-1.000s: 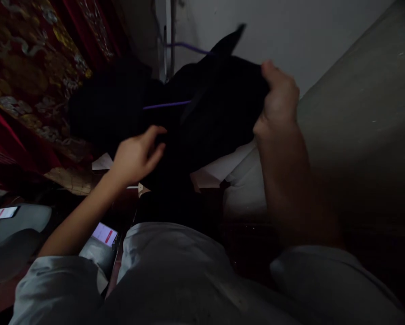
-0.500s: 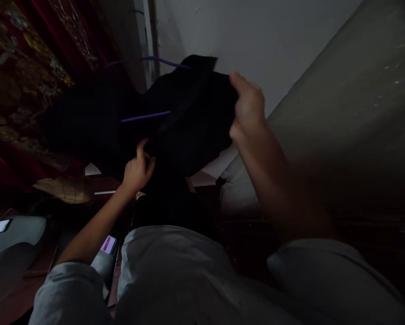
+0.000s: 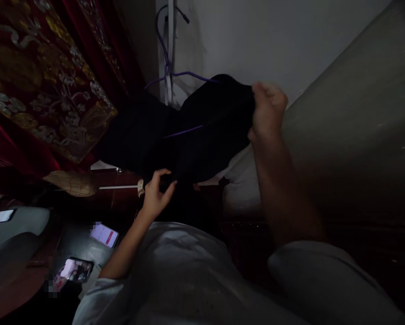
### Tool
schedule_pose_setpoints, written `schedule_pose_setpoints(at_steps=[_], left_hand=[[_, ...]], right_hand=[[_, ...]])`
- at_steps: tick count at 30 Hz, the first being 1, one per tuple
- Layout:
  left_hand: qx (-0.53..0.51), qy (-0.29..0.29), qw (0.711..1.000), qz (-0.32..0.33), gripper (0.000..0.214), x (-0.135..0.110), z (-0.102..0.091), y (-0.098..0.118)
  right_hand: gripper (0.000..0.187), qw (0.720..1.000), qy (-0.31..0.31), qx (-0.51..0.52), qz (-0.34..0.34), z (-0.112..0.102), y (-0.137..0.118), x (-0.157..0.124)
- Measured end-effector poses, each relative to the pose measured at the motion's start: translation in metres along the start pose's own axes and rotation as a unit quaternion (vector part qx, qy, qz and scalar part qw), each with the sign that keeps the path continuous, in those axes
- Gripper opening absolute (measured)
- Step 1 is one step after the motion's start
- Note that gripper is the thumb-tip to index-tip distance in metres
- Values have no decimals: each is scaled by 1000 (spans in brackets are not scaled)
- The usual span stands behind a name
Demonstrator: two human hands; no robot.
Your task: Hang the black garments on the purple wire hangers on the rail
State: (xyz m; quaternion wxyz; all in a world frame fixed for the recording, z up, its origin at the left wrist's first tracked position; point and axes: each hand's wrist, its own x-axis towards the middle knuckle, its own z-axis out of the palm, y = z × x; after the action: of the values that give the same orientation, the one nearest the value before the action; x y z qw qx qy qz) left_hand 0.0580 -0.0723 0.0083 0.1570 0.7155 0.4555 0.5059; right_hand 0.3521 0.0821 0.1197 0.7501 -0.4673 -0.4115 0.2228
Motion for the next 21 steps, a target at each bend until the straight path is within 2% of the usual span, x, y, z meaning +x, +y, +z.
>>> schedule_pose_setpoints(at_steps=[1,3,4,5,6,8,9,10,12,13,15,19,21], left_hand=[[-33,28,999,-9,42,-8,4,5],[-97,91,990,-41,71,-23,15,14],[-132,120,982,-65,83,-30,21,17],[-166,143,971,-91,91,-38,28,19],[-197,155,961,-120,92,-45,34,21],[-231,144,946,-173,70,-59,42,21],[-236,126,944,-194,52,-64,45,20],[-237,106,943,-209,36,-68,46,19],[-238,71,943,-223,23,-72,45,18],[-242,61,943,-222,21,-72,44,17],[-255,54,943,-209,17,-70,43,15],[-250,99,941,-206,14,-69,44,11],[-227,105,943,-220,13,-71,45,10]], right_hand=[[9,999,19,-32,-7,0,3,5],[24,995,69,-62,-42,-2,1,-6],[31,991,83,-67,-84,-4,-2,-24],[31,985,99,-50,-129,-6,-7,-50],[23,985,87,-13,-149,-8,-12,-82],[18,991,62,36,-116,-11,-16,-153],[19,997,32,28,-71,-12,-16,-186],[20,999,-30,8,-9,-13,-13,-213],[29,973,-203,-33,107,-15,-2,-245],[34,949,-273,-58,149,-17,4,-250],[40,910,-354,-98,192,-21,14,-246],[29,865,-439,-98,225,-30,20,-232],[27,867,-437,-92,220,-32,18,-235]])
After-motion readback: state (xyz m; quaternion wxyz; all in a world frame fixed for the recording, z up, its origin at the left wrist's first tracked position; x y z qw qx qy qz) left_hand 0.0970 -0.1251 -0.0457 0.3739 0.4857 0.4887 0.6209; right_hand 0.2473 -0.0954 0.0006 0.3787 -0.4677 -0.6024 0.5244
